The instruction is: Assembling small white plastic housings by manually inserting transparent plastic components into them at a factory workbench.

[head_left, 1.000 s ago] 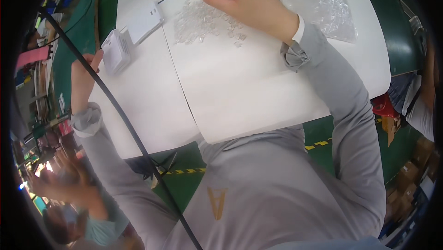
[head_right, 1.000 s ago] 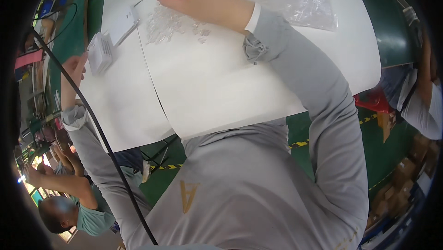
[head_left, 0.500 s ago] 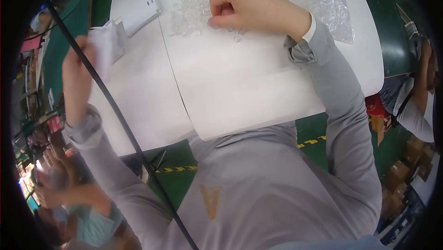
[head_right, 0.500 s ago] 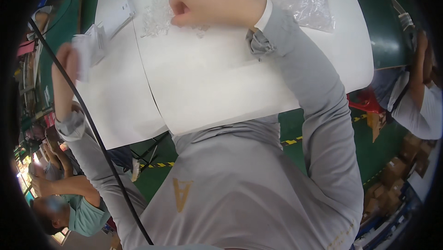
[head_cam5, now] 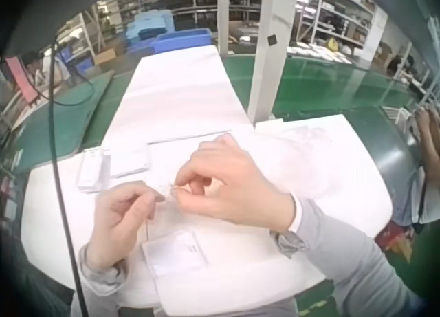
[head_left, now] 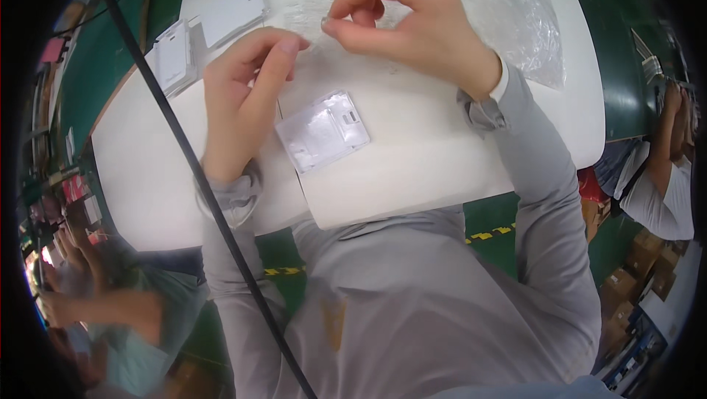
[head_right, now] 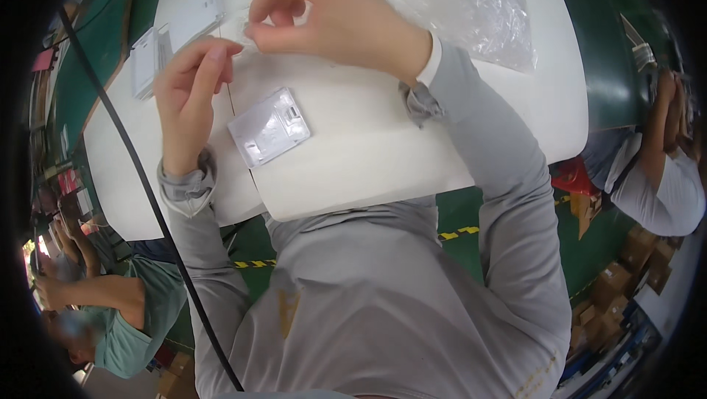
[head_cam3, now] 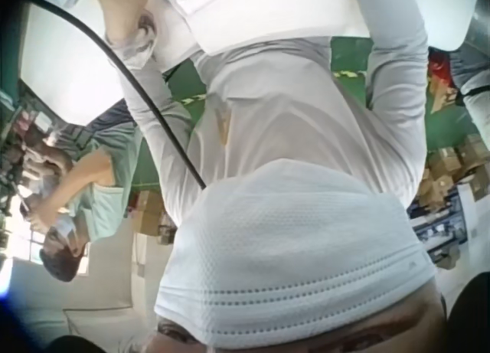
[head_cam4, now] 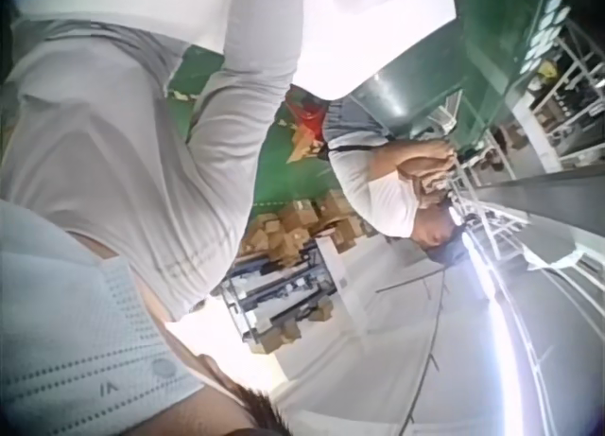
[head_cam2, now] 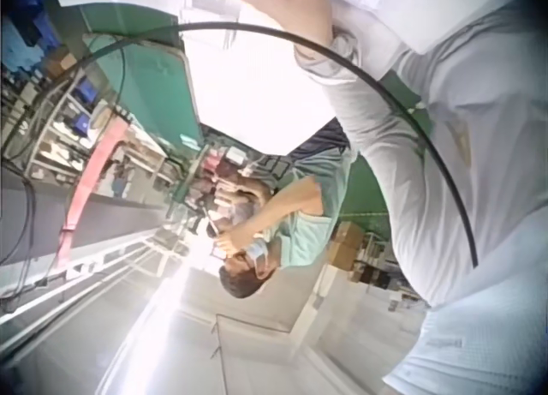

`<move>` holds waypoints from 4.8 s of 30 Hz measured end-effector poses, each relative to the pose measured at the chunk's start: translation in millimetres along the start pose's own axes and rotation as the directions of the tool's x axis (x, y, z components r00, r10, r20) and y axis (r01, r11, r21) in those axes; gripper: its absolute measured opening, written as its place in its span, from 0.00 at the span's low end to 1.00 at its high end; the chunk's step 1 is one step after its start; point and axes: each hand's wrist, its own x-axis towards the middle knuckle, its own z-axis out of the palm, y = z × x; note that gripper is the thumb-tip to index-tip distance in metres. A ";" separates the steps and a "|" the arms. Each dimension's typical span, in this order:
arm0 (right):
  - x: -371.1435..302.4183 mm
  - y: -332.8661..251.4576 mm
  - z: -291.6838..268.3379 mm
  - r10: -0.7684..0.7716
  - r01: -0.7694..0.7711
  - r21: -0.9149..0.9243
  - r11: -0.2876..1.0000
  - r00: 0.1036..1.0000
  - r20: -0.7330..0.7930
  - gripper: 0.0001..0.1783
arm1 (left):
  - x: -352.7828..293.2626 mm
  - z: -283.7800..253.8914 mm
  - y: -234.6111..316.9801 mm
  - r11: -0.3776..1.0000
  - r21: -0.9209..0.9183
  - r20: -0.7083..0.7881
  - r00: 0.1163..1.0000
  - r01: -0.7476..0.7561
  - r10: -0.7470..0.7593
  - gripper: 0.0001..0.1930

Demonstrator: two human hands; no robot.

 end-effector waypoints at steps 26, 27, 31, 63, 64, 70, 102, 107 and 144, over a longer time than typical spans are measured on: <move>-13.0 -16.4 19.2 -0.205 0.205 -0.049 0.978 0.979 -0.004 0.16 | -6.3 8.0 -7.6 0.734 -0.675 0.092 0.995 0.082 -0.026 0.08; -13.7 -16.3 20.1 -0.191 0.191 -0.032 0.981 0.981 -0.015 0.15 | -5.9 7.3 -7.6 0.724 -0.681 0.124 0.992 0.109 -0.033 0.08; -12.0 -23.7 14.8 -0.181 0.181 -0.096 0.979 0.983 0.010 0.14 | -8.4 10.5 -5.5 0.759 -0.646 0.064 0.996 0.083 -0.054 0.08; -9.8 -40.8 25.2 -0.072 0.050 0.127 0.991 0.983 0.171 0.14 | -44.5 6.6 -10.8 0.747 -0.664 0.052 0.999 0.036 -0.002 0.12; -12.5 -39.8 27.8 -0.079 0.055 0.136 0.989 0.981 0.175 0.14 | -45.0 6.7 -11.0 0.749 -0.662 0.043 0.999 0.034 -0.008 0.12; -20.5 -41.1 29.3 -0.061 0.056 0.033 0.998 0.987 0.147 0.14 | -42.7 15.8 -14.9 0.630 -0.776 0.002 1.000 0.003 -0.003 0.06; -45.2 -48.3 16.8 0.281 -0.183 -0.301 0.936 0.904 0.323 0.07 | -38.0 40.2 -31.7 0.891 0.336 -0.066 0.936 -0.305 0.346 0.07; -49.7 -36.9 16.4 0.368 -0.314 -0.206 0.927 0.868 0.333 0.07 | -38.6 39.7 -33.3 0.903 0.327 -0.056 0.948 -0.278 0.312 0.06; -27.7 -1.3 31.0 -0.119 0.007 0.201 0.980 0.824 0.553 0.10 | -85.3 23.8 -17.6 0.720 0.546 0.196 0.900 -0.429 0.389 0.24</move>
